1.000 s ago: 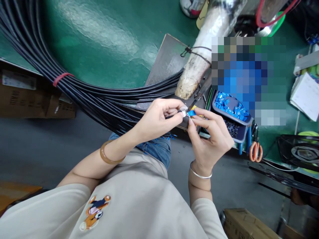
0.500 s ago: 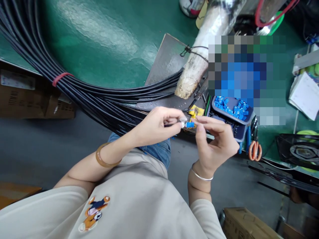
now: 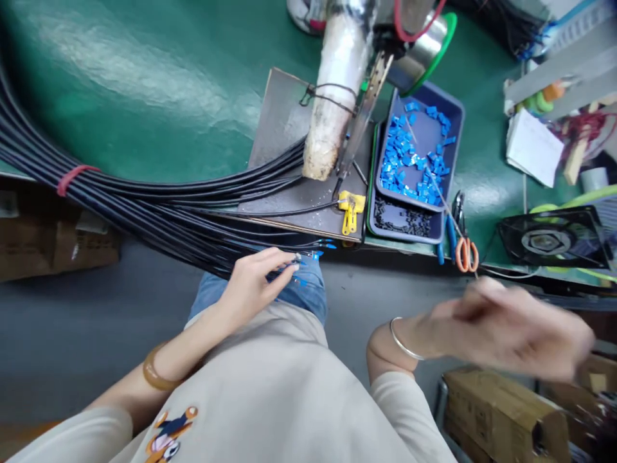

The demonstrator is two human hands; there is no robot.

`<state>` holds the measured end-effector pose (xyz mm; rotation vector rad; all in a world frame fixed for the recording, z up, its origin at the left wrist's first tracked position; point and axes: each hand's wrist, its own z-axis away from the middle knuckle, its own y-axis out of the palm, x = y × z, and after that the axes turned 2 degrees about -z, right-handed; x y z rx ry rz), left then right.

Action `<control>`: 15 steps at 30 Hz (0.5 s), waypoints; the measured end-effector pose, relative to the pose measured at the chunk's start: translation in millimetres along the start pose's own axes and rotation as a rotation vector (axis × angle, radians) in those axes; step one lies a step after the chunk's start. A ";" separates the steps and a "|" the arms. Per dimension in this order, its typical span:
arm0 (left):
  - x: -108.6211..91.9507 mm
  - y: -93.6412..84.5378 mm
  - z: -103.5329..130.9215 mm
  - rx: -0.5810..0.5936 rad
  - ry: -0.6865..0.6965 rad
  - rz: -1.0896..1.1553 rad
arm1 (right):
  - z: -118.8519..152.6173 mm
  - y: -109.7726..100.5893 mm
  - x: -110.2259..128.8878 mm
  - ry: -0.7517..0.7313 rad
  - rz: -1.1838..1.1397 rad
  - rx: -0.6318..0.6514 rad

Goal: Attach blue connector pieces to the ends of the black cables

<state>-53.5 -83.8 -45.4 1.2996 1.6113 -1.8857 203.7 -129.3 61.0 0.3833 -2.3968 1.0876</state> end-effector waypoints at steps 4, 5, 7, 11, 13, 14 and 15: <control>-12.7 -27.0 -16.1 -0.395 0.142 0.042 | -24.8 41.5 -28.9 -0.025 0.222 0.100; -14.3 -32.0 -23.2 -0.441 0.211 -0.029 | -31.2 49.7 -39.4 -0.021 0.280 0.170; -14.2 -37.3 -39.2 -0.451 0.302 -0.225 | -41.2 61.6 -58.4 0.021 0.357 0.243; -5.9 -33.0 -67.4 -0.258 0.267 -0.448 | -50.7 71.9 -73.8 0.128 0.422 0.359; -4.3 -31.6 -73.6 -0.258 0.224 -0.445 | -52.3 72.7 -72.7 0.150 0.413 0.385; -5.5 -32.9 -74.0 -0.254 0.202 -0.413 | -52.8 72.6 -71.6 0.154 0.404 0.388; -8.3 -35.9 -72.9 -0.231 0.186 -0.353 | -53.1 72.3 -70.7 0.154 0.397 0.392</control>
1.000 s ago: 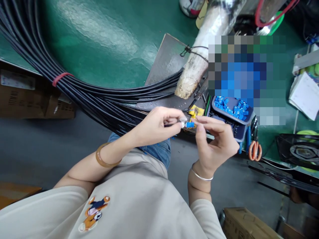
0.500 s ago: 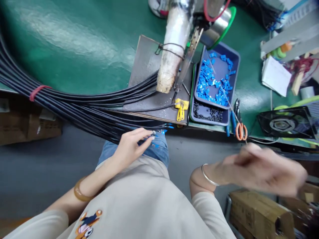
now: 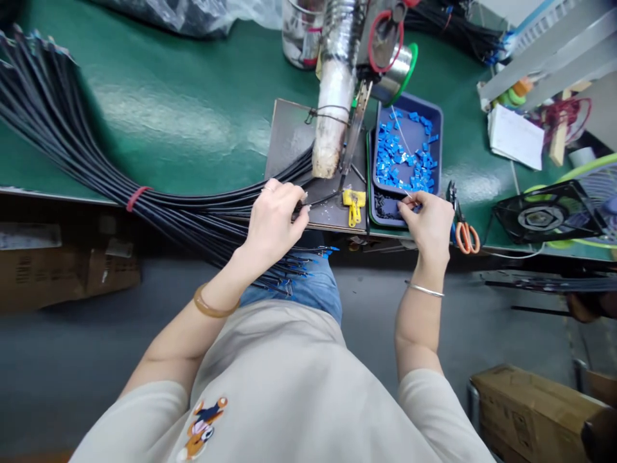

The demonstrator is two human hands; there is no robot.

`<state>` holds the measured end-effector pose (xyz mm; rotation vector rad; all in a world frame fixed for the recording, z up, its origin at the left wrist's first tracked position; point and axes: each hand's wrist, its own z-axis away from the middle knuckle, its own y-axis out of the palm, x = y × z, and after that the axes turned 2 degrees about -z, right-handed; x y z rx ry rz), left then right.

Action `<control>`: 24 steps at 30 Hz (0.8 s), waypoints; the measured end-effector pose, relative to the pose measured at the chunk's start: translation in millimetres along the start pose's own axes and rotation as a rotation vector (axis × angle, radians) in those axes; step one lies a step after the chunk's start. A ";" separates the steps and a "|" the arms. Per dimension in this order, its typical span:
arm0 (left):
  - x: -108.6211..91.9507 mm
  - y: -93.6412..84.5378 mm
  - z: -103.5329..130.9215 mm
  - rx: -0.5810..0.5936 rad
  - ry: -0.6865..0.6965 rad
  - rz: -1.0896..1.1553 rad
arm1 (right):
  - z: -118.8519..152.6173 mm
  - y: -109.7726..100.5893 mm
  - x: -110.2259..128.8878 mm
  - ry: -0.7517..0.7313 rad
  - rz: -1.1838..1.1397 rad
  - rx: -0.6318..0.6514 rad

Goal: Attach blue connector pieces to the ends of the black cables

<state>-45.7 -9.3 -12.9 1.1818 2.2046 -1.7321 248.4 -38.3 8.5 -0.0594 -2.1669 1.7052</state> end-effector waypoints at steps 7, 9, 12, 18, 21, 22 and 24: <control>-14.4 -42.6 10.8 0.930 0.336 0.778 | -1.1 0.8 -0.9 -0.040 -0.005 -0.019; -8.5 -38.8 17.1 1.079 0.272 0.984 | 2.2 -0.5 2.6 -0.036 -0.020 -0.060; 3.7 -20.3 28.1 0.850 -0.189 1.388 | 17.6 -7.9 19.2 -0.040 -0.182 -0.198; -5.1 2.6 30.5 0.245 -0.535 1.492 | 67.8 -22.4 73.0 -0.068 -0.776 -0.293; -17.0 -0.8 21.3 0.263 -0.445 1.340 | 77.9 -13.2 86.1 -0.091 -0.931 -0.124; -19.7 -2.6 18.4 0.295 -0.406 1.295 | 78.0 -7.9 87.8 -0.086 -0.960 -0.074; -22.4 -5.5 13.7 0.365 -0.345 1.246 | 75.1 3.3 88.6 -0.067 -1.008 0.005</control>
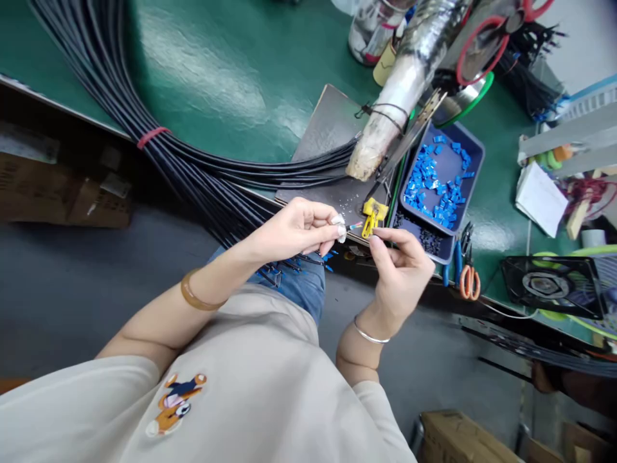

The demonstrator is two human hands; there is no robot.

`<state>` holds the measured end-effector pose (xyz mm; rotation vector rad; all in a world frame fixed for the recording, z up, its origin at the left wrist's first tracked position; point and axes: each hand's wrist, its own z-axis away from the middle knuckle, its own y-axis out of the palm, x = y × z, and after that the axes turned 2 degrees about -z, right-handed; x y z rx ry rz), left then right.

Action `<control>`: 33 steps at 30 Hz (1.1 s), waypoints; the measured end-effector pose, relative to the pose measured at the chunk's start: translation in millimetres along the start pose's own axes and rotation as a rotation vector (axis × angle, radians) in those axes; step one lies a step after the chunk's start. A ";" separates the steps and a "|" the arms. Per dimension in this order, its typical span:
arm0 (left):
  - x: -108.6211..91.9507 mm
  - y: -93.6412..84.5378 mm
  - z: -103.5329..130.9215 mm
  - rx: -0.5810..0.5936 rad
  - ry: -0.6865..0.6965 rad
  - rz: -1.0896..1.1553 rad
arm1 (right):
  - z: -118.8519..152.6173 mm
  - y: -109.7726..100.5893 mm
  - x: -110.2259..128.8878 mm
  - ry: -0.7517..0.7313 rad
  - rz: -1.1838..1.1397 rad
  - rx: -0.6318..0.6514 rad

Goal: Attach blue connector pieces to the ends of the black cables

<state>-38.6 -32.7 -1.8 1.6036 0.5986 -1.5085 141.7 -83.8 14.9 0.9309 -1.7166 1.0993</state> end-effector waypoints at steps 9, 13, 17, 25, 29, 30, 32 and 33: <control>0.8 -8.7 -6.6 0.146 -0.060 -0.022 | -9.9 8.4 -20.4 0.116 -0.189 0.168; -0.3 -10.8 -6.6 0.173 -0.080 -0.021 | -10.6 7.8 -22.8 0.145 -0.173 0.174; -0.5 -11.5 -6.6 0.190 -0.097 -0.030 | -10.5 6.3 -23.5 0.159 -0.154 0.190; 0.4 -10.3 -7.7 0.194 -0.081 -0.037 | -8.7 6.1 -22.0 0.145 -0.185 0.207; 0.2 -8.7 -6.1 0.178 -0.053 -0.057 | -6.2 9.8 -21.6 0.110 -0.201 0.191; 0.2 -7.8 -5.4 0.164 -0.048 -0.058 | -4.8 11.4 -21.1 0.083 -0.195 0.180; 0.4 -5.8 -3.9 0.126 -0.035 -0.056 | -1.4 15.3 -19.8 -0.006 -0.132 0.126; 0.7 -4.9 -3.2 0.104 -0.028 -0.053 | 0.6 17.4 -19.3 -0.071 -0.072 0.083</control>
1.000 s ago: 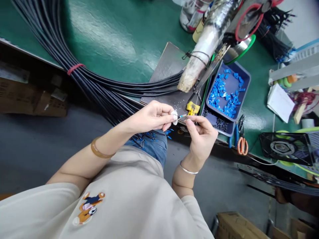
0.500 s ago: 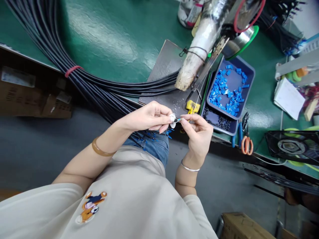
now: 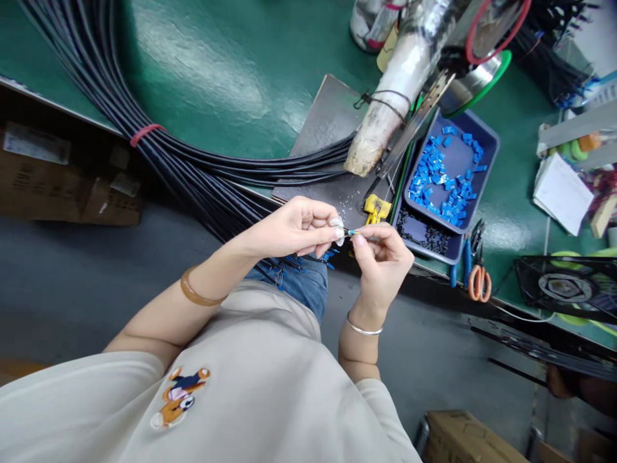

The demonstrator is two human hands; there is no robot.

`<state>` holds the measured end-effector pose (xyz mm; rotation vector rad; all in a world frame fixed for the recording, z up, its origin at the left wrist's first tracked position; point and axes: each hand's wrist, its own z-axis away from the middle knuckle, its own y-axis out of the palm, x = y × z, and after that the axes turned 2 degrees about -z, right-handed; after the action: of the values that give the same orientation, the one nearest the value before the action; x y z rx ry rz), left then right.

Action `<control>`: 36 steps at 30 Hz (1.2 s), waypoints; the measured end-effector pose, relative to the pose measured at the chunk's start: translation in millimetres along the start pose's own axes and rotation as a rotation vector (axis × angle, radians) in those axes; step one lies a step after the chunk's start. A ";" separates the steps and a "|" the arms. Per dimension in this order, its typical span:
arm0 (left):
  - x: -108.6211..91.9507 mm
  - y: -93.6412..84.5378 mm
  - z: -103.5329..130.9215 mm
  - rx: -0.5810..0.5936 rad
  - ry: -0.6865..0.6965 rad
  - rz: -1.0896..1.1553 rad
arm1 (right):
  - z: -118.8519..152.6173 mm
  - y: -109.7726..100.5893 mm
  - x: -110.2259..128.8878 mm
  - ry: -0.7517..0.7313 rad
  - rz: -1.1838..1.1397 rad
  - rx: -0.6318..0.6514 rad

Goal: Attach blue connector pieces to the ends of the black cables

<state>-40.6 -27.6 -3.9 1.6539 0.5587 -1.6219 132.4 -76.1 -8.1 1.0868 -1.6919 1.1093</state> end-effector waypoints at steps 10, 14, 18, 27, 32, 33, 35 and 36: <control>4.5 9.1 2.4 -0.209 0.193 -0.112 | 3.5 -8.0 0.5 -0.085 0.171 -0.186; -17.1 30.7 11.6 -0.267 0.333 -0.695 | 1.0 -29.2 20.0 -0.237 0.162 -0.466; -23.1 24.8 12.4 -0.068 0.205 -0.914 | -2.3 -49.9 29.8 -0.307 0.257 -0.648; 21.3 -24.0 10.9 0.115 -0.094 0.432 | -9.9 -46.8 14.9 -0.106 0.313 -0.310; 11.7 -4.9 4.8 -0.055 -0.051 0.401 | -8.3 -17.7 21.5 -0.038 0.192 -0.148; 10.7 -2.4 2.8 -0.068 -0.049 0.369 | -8.2 -13.5 22.0 -0.024 0.176 -0.113; 9.6 1.2 -0.5 -0.099 -0.034 0.312 | -8.6 -8.0 21.3 0.009 0.142 -0.052; 9.4 2.6 -1.8 -0.115 -0.021 0.288 | -9.2 -6.7 20.2 0.025 0.122 -0.028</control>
<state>-36.4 -29.6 -12.7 1.5516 0.3755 -1.3710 134.4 -73.4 14.8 0.9588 -1.7679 1.1675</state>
